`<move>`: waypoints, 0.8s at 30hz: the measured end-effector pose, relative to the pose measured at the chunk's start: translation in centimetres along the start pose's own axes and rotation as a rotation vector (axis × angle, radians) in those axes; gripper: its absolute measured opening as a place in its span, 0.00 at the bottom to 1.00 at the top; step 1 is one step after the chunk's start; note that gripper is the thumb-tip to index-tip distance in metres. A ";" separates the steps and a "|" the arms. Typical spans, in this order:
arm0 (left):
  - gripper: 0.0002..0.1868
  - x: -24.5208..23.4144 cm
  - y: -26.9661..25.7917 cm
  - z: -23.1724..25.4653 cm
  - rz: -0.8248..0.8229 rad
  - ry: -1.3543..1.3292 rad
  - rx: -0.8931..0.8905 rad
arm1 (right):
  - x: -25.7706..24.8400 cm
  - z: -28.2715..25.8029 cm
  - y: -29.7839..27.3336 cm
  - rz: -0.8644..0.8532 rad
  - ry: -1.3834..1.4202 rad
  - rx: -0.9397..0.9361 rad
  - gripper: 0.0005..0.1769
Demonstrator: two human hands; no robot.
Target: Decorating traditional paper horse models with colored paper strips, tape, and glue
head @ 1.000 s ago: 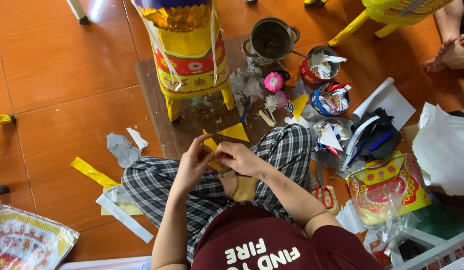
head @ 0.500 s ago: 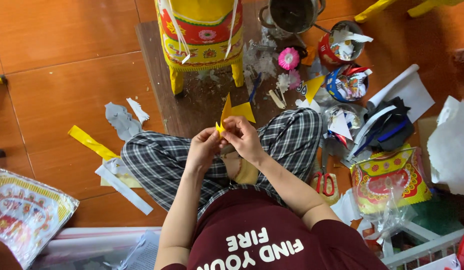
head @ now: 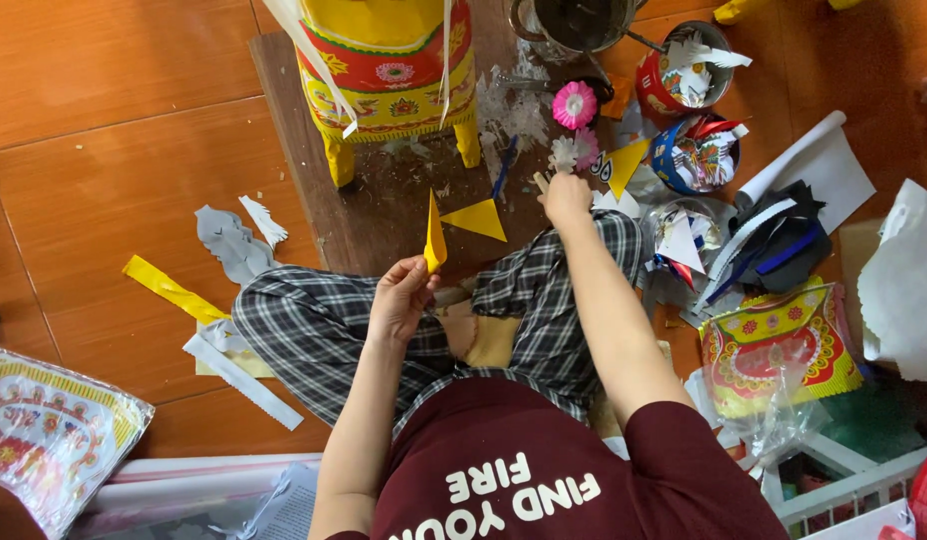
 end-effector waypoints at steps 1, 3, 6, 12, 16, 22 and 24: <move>0.07 0.1 -0.1 0.1 0.022 0.035 0.027 | 1.4 0.6 0.7 -0.013 -0.049 0.049 0.30; 0.07 0.5 -0.4 0.6 0.037 0.072 0.052 | 0.7 -0.3 0.6 -0.028 -0.045 0.085 0.28; 0.08 0.2 -0.7 1.0 0.064 0.151 0.105 | -1.4 -1.6 -1.9 -0.009 0.107 0.066 0.27; 0.11 1.9 -2.1 3.6 0.100 0.353 0.254 | -6.7 -10.4 -15.1 -0.200 1.148 -0.412 0.22; 0.09 2.7 -2.5 4.2 0.116 0.572 0.399 | -1.4 -11.9 -18.5 -0.550 1.232 -0.430 0.29; 0.10 4.3 -5.1 6.6 0.145 1.065 0.907 | -11.7 -19.3 -23.4 -0.689 0.978 -0.316 0.59; 0.10 5.0 -6.1 6.9 0.095 1.132 1.009 | -8.7 -18.0 -22.2 -0.624 1.041 -0.426 0.47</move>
Point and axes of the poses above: each hand's wrist, its own y-axis towards the middle knuckle, its own x-axis out of the palm, z = x × y, the point moved 6 cm from there along y, towards the middle knuckle, and after that the axes turned 8 degrees about y, right-handed, at the moved point
